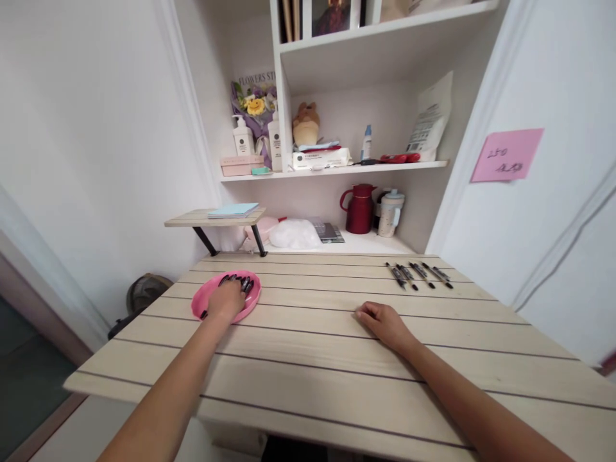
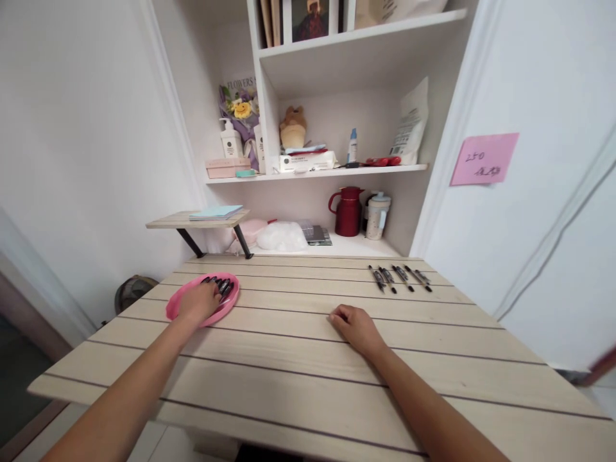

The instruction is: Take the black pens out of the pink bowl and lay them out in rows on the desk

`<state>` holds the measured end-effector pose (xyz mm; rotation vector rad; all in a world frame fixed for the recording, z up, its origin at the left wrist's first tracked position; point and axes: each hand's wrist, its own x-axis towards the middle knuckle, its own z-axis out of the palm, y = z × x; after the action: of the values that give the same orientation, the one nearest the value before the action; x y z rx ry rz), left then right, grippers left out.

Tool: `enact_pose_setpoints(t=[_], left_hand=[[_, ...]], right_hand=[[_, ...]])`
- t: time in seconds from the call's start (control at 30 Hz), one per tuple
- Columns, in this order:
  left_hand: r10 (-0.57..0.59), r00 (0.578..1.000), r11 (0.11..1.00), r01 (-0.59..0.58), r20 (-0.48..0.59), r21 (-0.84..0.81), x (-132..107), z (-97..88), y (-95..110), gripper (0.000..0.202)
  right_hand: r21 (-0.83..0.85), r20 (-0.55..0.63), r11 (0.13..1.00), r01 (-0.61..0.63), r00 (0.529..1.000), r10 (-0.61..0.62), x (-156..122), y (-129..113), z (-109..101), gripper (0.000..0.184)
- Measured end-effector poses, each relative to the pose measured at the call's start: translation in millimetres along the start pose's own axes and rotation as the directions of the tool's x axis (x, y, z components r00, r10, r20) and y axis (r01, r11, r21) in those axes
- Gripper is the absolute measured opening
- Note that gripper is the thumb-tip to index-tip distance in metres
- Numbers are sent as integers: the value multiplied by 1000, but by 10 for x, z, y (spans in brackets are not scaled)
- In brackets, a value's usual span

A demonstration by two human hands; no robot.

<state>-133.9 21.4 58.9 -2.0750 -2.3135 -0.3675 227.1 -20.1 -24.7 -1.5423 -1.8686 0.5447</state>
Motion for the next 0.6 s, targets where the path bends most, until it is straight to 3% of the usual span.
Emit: enact_pose_setpoints(t=[0.13, 0.33, 0.47, 0.53, 0.6], left_hand=[[121, 992, 980, -124, -28, -158, -63, 18, 277, 18], [343, 939, 814, -285, 22, -506, -258, 329, 1073, 13], [431, 891, 653, -200, 142, -731, -379, 591, 1660, 11], [461, 861, 572, -105, 213, -814, -421, 690, 1907, 15], [493, 828, 495, -16, 266, -868, -449, 773, 2096, 18]], right_hand=[[16, -11, 1000, 4, 1000, -3, 1, -2, -11, 26], [53, -72, 998, 30, 997, -26, 1, 1, 8, 25], [-64, -152, 998, 22, 988, -32, 22, 34, -21, 28], [-222, -195, 971, -87, 980, 43, 76, 111, -122, 30], [-383, -258, 890, -248, 954, 155, 166, 235, -286, 31]])
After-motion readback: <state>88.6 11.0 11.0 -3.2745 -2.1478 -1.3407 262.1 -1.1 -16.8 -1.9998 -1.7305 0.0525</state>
